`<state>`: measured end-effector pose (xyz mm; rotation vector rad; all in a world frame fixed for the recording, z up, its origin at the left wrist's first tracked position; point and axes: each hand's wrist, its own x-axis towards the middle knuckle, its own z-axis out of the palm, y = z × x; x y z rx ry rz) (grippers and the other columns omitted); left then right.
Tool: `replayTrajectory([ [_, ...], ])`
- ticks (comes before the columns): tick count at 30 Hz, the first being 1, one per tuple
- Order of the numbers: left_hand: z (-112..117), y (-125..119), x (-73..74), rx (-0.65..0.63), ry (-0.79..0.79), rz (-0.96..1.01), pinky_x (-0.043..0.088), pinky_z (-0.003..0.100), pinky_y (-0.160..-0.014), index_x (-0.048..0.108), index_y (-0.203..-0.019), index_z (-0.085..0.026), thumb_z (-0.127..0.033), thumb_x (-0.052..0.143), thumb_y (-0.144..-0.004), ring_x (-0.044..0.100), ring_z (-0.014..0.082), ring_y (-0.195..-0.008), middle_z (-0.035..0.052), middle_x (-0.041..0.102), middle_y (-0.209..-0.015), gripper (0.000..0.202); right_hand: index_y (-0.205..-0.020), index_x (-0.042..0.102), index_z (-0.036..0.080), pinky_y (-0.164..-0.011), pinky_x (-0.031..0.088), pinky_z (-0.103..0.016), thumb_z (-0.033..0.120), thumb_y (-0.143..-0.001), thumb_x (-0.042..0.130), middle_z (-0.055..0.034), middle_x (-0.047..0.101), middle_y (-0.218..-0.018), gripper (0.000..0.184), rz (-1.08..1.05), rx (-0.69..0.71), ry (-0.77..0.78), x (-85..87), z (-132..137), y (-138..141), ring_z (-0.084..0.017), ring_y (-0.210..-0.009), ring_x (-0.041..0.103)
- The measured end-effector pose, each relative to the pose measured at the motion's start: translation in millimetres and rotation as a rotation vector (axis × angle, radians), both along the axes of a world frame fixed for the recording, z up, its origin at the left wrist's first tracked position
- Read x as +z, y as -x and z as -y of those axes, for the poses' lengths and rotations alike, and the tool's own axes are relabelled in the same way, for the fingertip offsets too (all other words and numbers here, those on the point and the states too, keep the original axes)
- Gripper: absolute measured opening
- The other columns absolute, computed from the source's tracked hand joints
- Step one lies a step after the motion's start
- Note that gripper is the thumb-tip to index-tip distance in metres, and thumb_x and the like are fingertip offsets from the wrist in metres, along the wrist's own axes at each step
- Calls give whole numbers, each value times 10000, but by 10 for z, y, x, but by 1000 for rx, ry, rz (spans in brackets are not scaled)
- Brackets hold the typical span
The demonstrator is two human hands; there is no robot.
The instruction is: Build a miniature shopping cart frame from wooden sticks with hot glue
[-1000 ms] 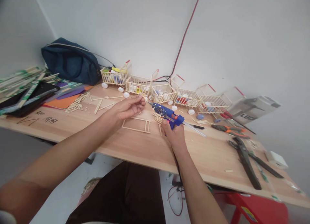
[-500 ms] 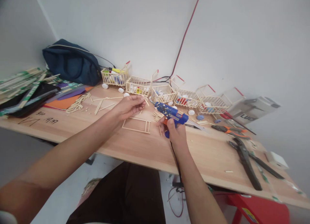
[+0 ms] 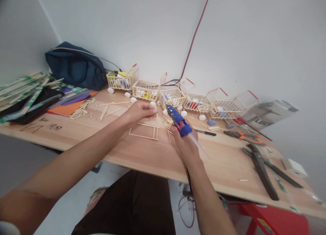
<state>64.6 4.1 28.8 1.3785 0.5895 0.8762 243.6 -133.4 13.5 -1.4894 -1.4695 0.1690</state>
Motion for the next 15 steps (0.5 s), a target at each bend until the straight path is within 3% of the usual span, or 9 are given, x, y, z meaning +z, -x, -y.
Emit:
replayTrajectory([
  [3, -18, 6, -8, -18, -59, -58, 370, 197, -541, 677, -650, -99, -289, 825, -647, 510, 59, -525, 8, 644, -584, 241, -925, 584, 217, -684, 449, -328, 417, -859, 601, -46, 620, -860, 212, 306, -79, -5, 122, 34, 10, -216, -772, 575],
  [7, -5, 15, 19, -19, -54, -74, 368, 206, -552, 672, -652, -105, -294, 818, -652, 509, 59, -531, 12, 653, -606, 239, -1005, 544, 214, -733, 449, -344, 294, -872, 547, -77, 598, -954, 155, 560, -52, 28, 232, 179, -138, -243, -876, 571],
  [10, 15, 23, 55, -2, -10, -43, 364, 208, -558, 669, -656, -110, -320, 836, -636, 507, 56, -541, 19, 663, -634, 269, -1032, 540, 209, -716, 454, -354, 297, -875, 516, -101, 590, -998, 182, 663, -152, 125, 215, 374, -453, -269, -911, 577],
  [15, 32, 40, 92, -15, 34, -27, 368, 217, -575, 672, -665, -111, -399, 896, -530, 513, 63, -559, 11, 657, -629, 389, -1039, 583, 178, -712, 467, -382, 373, -848, 510, -121, 596, -942, 282, 768, -377, 364, 46, 723, -1146, -295, -859, 595],
])
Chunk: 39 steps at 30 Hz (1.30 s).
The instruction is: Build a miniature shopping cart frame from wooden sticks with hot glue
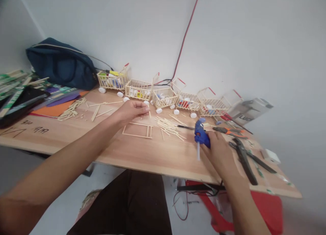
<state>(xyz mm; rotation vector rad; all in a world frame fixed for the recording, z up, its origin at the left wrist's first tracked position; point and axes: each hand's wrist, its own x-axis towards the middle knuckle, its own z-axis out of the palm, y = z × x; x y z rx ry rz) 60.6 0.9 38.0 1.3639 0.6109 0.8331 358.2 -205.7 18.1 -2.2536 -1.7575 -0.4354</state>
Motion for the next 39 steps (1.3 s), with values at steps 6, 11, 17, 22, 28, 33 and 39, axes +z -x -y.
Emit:
replayTrajectory([
  [6, -22, 1, 3, -23, 10, -11, 388, 232, -607, 680, -676, -107, -422, 898, -517, 526, 72, -579, 24, 671, -657, 415, -1066, 627, 161, -818, 492, -424, 422, -841, 533, -145, 634, -972, 357, -59, -129, 149, -159, 280, -432, -303, -882, 623],
  [11, -14, -2, 23, -31, 6, -22, 396, 239, -614, 690, -670, -109, -422, 897, -514, 523, 72, -570, 16, 662, -637, 406, -1049, 657, 185, -861, 501, -438, 462, -824, 557, -151, 671, -1017, 371, -138, -111, 128, -182, 314, -521, -317, -952, 642],
  [17, -5, 15, 40, -14, 17, -40, 407, 243, -624, 695, -676, -120, -436, 908, -484, 540, 80, -582, 21, 678, -650, 427, -1100, 668, 180, -910, 499, -440, 462, -802, 566, -162, 670, -1116, 422, -150, -69, 149, -155, 354, -640, -317, -1039, 637],
  [22, 2, 17, 57, -23, 14, -37, 406, 244, -627, 691, -662, -122, -445, 914, -476, 542, 83, -592, 20, 669, -643, 435, -1060, 660, 166, -912, 468, -460, 450, -836, 537, -178, 668, -1118, 382, 12, -170, 37, 15, 489, -333, -334, -1061, 613],
  [28, 6, 9, 58, -8, 17, -52, 413, 248, -641, 693, -671, -124, -429, 912, -483, 555, 91, -614, 25, 671, -653, 420, -721, 590, 232, -573, 367, -310, 614, -893, 448, -61, 674, -724, 442, -181, -427, 283, 111, 476, 520, -233, -690, 629],
  [33, -6, 11, 38, -19, -12, -56, 405, 250, -622, 694, -672, -129, -439, 895, -509, 532, 86, -595, 26, 670, -661, 404, -762, 601, 224, -556, 343, -307, 464, -934, 406, -100, 700, -743, 354, -109, -485, 357, 32, 399, 659, -258, -711, 663],
  [39, -13, 18, 7, -61, -83, -77, 377, 232, -594, 697, -681, -128, -447, 853, -581, 521, 85, -606, 27, 669, -680, 369, -633, 575, 239, -493, 333, -319, 604, -880, 444, -84, 661, -595, 460, -149, -401, 300, 93, 463, 567, -265, -562, 627],
])
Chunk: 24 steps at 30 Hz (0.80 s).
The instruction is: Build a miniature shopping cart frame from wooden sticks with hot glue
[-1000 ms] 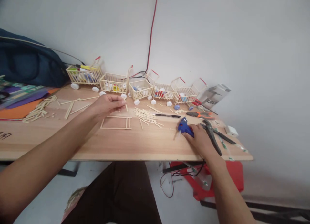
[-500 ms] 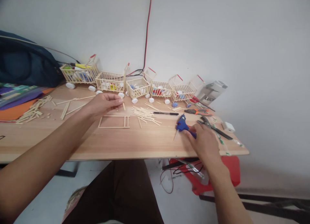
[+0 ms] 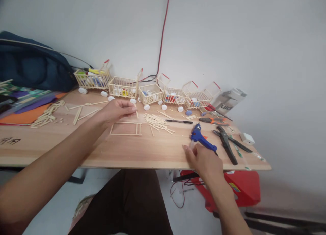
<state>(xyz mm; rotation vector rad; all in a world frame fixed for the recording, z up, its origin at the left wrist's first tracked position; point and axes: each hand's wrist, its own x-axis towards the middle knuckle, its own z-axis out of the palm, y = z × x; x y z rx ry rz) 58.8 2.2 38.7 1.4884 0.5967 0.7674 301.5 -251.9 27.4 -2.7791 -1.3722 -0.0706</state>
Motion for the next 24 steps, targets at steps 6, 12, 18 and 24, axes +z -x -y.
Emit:
replayTrajectory([
  [6, -1, 0, -42, -49, 4, -56, 409, 228, -625, 722, -715, -140, -456, 876, -534, 539, 89, -646, 10, 667, -702, 395, -794, 643, 219, -632, 436, -313, 525, -856, 519, -48, 686, -739, 336, -301, 279, -560, 110, -419, 262, -192, -644, 601],
  [12, 34, 13, -13, -41, -92, -79, 411, 228, -601, 731, -706, -143, -409, 856, -576, 520, 83, -620, -3, 659, -683, 322, -833, 672, 182, -655, 426, -294, 490, -791, 629, -40, 681, -792, 314, -786, 465, -648, 140, -1191, 635, -158, -682, 561],
  [18, 54, 10, 22, 28, -203, -68, 434, 254, -632, 698, -643, -143, -451, 853, -567, 557, 118, -646, 9, 657, -650, 353, -776, 652, 185, -600, 388, -277, 470, -699, 685, -11, 641, -706, 297, -919, 508, -595, 129, -1525, 778, -128, -602, 495],
  [24, 53, -30, -8, 87, -218, -25, 429, 247, -636, 666, -585, -141, -378, 817, -588, 553, 113, -633, 7, 647, -630, 281, -744, 636, 193, -562, 341, -261, 444, -710, 668, 20, 580, -620, 256, -833, 534, -556, 72, -1591, 781, -114, -557, 427],
])
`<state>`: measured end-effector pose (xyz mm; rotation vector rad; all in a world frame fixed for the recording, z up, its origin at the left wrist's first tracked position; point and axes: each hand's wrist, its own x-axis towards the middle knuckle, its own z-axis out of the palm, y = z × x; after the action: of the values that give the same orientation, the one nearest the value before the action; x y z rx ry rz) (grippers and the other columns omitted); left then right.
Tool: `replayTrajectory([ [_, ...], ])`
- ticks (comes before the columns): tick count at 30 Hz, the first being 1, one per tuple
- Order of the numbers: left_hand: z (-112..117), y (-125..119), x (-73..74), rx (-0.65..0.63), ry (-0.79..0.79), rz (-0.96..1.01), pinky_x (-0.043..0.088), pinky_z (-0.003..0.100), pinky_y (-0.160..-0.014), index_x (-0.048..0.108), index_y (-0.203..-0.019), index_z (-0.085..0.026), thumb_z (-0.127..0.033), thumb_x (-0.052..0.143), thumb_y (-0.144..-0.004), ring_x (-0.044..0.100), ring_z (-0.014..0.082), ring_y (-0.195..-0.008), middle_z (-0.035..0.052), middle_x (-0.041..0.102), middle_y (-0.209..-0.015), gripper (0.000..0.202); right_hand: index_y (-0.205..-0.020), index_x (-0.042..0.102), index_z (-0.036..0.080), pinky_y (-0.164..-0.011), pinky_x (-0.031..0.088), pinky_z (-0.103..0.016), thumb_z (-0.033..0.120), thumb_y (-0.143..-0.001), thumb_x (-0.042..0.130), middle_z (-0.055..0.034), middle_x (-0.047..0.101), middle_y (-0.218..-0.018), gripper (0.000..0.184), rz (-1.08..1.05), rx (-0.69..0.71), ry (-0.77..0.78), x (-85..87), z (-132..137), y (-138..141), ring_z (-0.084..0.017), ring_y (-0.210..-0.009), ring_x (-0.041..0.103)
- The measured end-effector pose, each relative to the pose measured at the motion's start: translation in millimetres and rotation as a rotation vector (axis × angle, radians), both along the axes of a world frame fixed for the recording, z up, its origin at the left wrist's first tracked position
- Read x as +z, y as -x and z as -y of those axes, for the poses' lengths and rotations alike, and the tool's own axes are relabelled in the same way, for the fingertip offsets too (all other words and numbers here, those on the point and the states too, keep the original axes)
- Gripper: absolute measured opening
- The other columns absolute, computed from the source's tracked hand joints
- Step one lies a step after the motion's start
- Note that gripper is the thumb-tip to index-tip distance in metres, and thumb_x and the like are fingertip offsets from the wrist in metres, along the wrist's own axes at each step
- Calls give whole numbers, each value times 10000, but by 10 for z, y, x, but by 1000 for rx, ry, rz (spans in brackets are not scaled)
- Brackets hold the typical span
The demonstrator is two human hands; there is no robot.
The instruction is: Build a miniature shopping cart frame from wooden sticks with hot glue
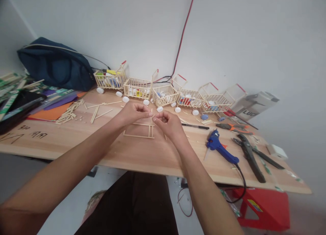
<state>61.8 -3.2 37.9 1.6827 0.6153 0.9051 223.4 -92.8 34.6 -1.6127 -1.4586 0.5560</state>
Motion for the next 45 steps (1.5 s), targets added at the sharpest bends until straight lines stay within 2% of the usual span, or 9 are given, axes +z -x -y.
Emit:
replayTrajectory([
  [4, 27, -7, 19, 61, -15, -40, 423, 243, -628, 656, -553, -140, -275, 757, -624, 550, 111, -616, 0, 639, -599, 183, -745, 645, 193, -574, 348, -266, 413, -731, 649, 7, 604, -646, 220, 113, -32, -48, -23, -28, 39, -123, -580, 450],
  [11, 60, 7, 46, 106, -62, -83, 417, 242, -626, 666, -547, -140, -275, 763, -641, 568, 121, -627, 11, 662, -610, 191, -764, 649, 191, -576, 353, -268, 381, -753, 635, -5, 619, -676, 190, 131, -41, -76, -31, -64, 119, -131, -593, 476],
  [17, -30, 70, 36, 16, -90, -219, 428, 258, -639, 733, -628, -151, -253, 735, -657, 594, 145, -635, 18, 701, -640, 107, -717, 624, 194, -566, 332, -264, 369, -721, 643, 15, 585, -630, 176, 134, -62, -45, -56, -78, 80, -121, -564, 450],
  [20, -71, 95, -8, 96, -260, -390, 405, 272, -654, 736, -631, -169, -163, 715, -642, 598, 160, -658, 18, 699, -653, 24, -706, 614, 191, -564, 331, -267, 398, -697, 662, 17, 574, -631, 213, 7, -68, -26, -58, -63, 24, -118, -562, 441],
  [23, -82, 107, -75, 130, -421, -571, 362, 281, -638, 712, -622, -176, -119, 709, -638, 580, 175, -679, 31, 684, -680, 59, -722, 606, 191, -539, 312, -258, 451, -689, 686, 26, 538, -626, 274, -183, -57, -10, -62, -32, -31, -108, -556, 414],
  [28, -59, 131, -140, 96, -440, -774, 331, 290, -616, 675, -637, -178, -145, 705, -653, 542, 190, -671, 51, 653, -702, 47, -725, 572, 198, -488, 254, -232, 489, -686, 722, 44, 473, -622, 330, -410, -57, -5, -77, -11, -112, -86, -538, 352],
  [36, -15, 150, -111, 63, -498, -837, 355, 300, -637, 682, -690, -157, -69, 570, -698, 575, 220, -735, 95, 678, -764, 143, -698, 537, 215, -486, 224, -225, 440, -655, 758, 53, 429, -628, 317, -594, -46, -101, 0, 14, -185, -88, -549, 352],
  [40, -25, 147, -109, 71, -519, -811, 362, 288, -637, 696, -737, -155, -103, 573, -727, 574, 204, -732, 83, 690, -779, 134, -708, 546, 206, -504, 230, -240, 461, -705, 728, 55, 405, -614, 313, -502, 15, -64, 20, 56, -123, -89, -546, 322],
  [45, -41, 164, -59, 101, -532, -694, 396, 274, -685, 736, -769, -148, -83, 562, -744, 607, 177, -739, 61, 727, -789, 187, -715, 570, 192, -549, 275, -262, 436, -734, 669, 39, 459, -631, 265, -225, -1, -31, 28, 87, 5, -99, -571, 370],
])
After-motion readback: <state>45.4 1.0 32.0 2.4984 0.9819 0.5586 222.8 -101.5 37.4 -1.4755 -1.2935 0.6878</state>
